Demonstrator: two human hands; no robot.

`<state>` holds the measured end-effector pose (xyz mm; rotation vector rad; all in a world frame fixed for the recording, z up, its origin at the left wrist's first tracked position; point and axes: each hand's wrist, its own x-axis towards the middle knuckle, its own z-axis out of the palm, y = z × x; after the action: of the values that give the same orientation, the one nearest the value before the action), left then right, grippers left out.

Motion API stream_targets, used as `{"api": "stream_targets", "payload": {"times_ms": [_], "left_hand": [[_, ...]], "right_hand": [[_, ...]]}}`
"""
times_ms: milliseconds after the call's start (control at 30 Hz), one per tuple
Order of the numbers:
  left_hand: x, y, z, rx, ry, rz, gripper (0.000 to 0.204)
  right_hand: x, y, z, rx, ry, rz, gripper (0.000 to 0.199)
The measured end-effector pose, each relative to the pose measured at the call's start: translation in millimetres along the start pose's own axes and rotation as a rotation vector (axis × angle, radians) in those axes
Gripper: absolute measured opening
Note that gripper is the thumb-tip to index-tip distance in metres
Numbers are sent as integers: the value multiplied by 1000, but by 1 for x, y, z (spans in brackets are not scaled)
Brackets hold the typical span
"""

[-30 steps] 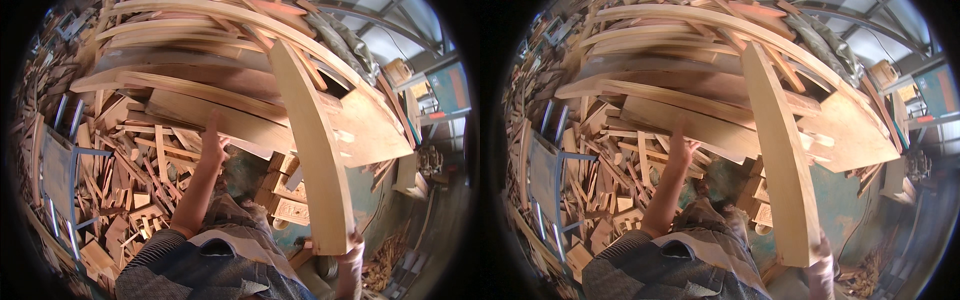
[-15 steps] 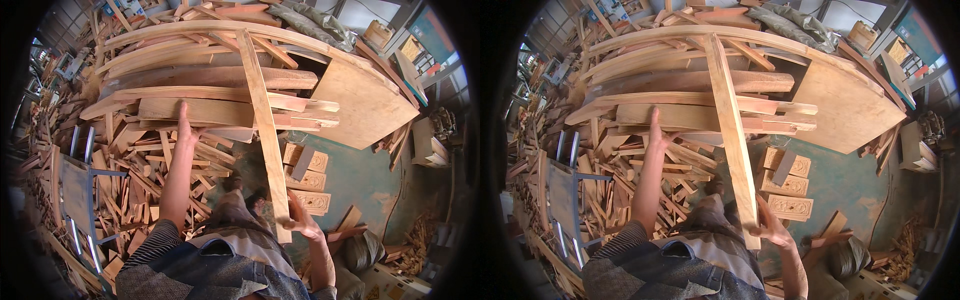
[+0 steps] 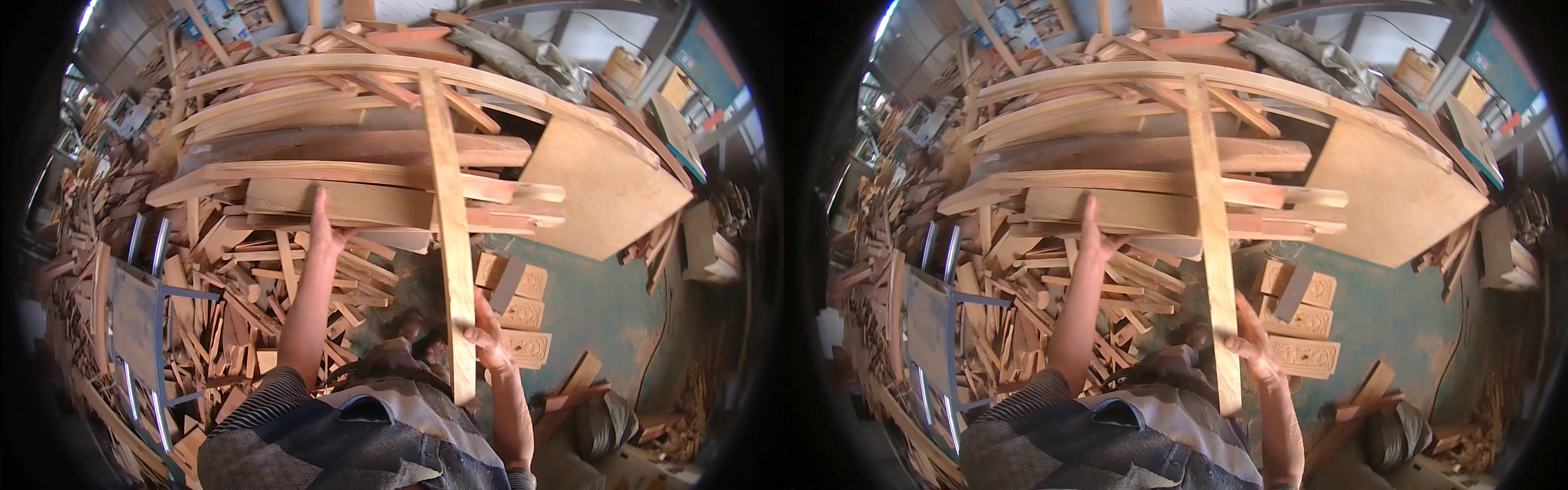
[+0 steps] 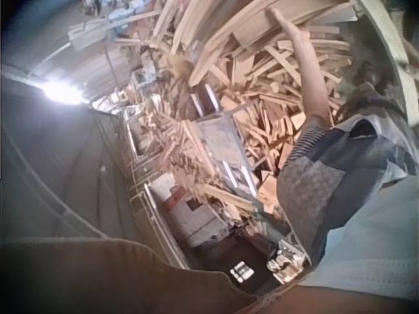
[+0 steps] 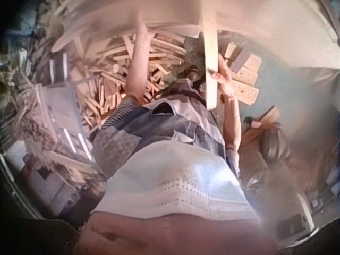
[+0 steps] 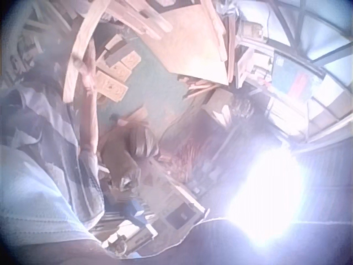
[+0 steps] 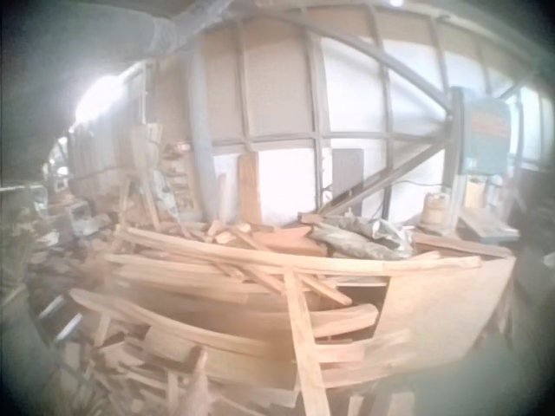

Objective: The person sorts through a large pile of wooden planks in a workshop, picking up several individual planks and moving them to a different stack on the floor.

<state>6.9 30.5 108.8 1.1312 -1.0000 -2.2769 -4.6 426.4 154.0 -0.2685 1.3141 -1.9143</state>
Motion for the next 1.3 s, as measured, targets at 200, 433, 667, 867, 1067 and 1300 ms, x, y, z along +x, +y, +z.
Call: {"api": "stream_targets", "payload": {"times_ms": [200, 433, 667, 867, 1067, 1300], "left_hand": [[-17, -9, -8, 20, 55, 9, 108], [-10, -21, -29, 13, 59, 31, 97], [-16, -13, -31, 19, 15, 81, 111], [-46, -60, -40, 124, -58, 63, 115], [-103, -156, 33, 496, -434, -157, 62], [-158, -265, 151, 736, -827, -201, 72]], "right_hand": [[32, -11, 25, 51, 40, -49, 107], [31, -2, 26, -79, 245, -193, 92], [-11, -35, -26, -241, 527, -458, 89], [-156, -55, -57, -322, 955, -516, 92], [-312, 31, -96, 265, 1186, -474, 59], [-360, 108, -121, 905, 1275, -620, 64]]}}
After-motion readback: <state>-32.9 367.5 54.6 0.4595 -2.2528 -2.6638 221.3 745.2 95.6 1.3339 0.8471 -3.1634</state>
